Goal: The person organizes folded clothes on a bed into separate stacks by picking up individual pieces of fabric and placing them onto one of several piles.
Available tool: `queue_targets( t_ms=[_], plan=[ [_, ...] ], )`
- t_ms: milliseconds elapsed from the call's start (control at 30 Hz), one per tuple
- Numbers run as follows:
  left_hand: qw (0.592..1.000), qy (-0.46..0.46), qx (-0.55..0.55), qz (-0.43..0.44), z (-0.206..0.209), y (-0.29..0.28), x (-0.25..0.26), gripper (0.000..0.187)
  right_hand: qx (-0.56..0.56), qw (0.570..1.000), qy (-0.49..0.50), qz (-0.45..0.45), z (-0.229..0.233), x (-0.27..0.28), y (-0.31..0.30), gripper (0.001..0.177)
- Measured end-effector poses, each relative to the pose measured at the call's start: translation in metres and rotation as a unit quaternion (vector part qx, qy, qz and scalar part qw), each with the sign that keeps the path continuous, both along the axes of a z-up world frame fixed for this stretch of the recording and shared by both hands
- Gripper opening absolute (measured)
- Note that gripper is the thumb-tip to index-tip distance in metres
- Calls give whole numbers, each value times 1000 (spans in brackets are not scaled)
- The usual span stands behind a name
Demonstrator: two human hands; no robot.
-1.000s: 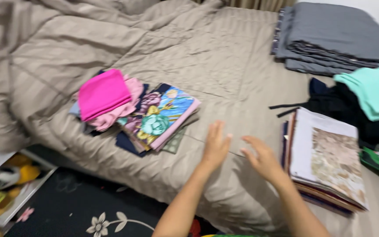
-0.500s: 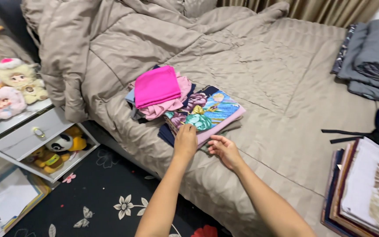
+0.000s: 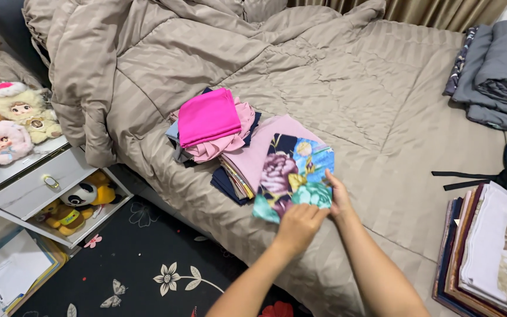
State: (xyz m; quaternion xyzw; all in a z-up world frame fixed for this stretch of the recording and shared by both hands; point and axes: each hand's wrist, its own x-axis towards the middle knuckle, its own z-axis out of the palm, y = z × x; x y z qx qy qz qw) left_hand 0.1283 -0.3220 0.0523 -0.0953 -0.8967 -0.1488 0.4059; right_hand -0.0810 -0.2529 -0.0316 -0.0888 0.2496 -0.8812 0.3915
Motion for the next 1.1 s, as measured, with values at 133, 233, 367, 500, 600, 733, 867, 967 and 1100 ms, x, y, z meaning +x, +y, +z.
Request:
queue_targets(
  t_ms=[133,233,367,500,600,733,867,967,1100],
  plan=[
    [995,-27,75,-55,-22,17,4,26,116,990,84,-11,-7,-32,20,29],
    [987,-37,127,-88,-28,29,8,32,124,985,114,-35,0,-35,42,32],
    [975,-77,137,-155,-29,38,5,30,179,972,114,-97,-12,-55,61,30],
    [950,-2,292,-107,-43,23,-17,27,213,968,118,-67,-35,-72,61,34],
    [920,-39,389,7,-64,-6,-36,23,236,955,161,-74,-32,-66,59,40],
    [953,-19,249,173,-93,-57,-34,43,285,939,189,-26,-22,-49,65,36],
    [914,-141,339,172,-108,-65,-33,57,306,924,229,-13,-7,-34,65,38],
    [890,-184,401,112,-96,-62,-36,65,299,920,249,-40,6,-22,68,34],
    [896,-140,420,21,-66,-42,-44,81,301,921,236,-74,24,-19,93,37]
  ],
)
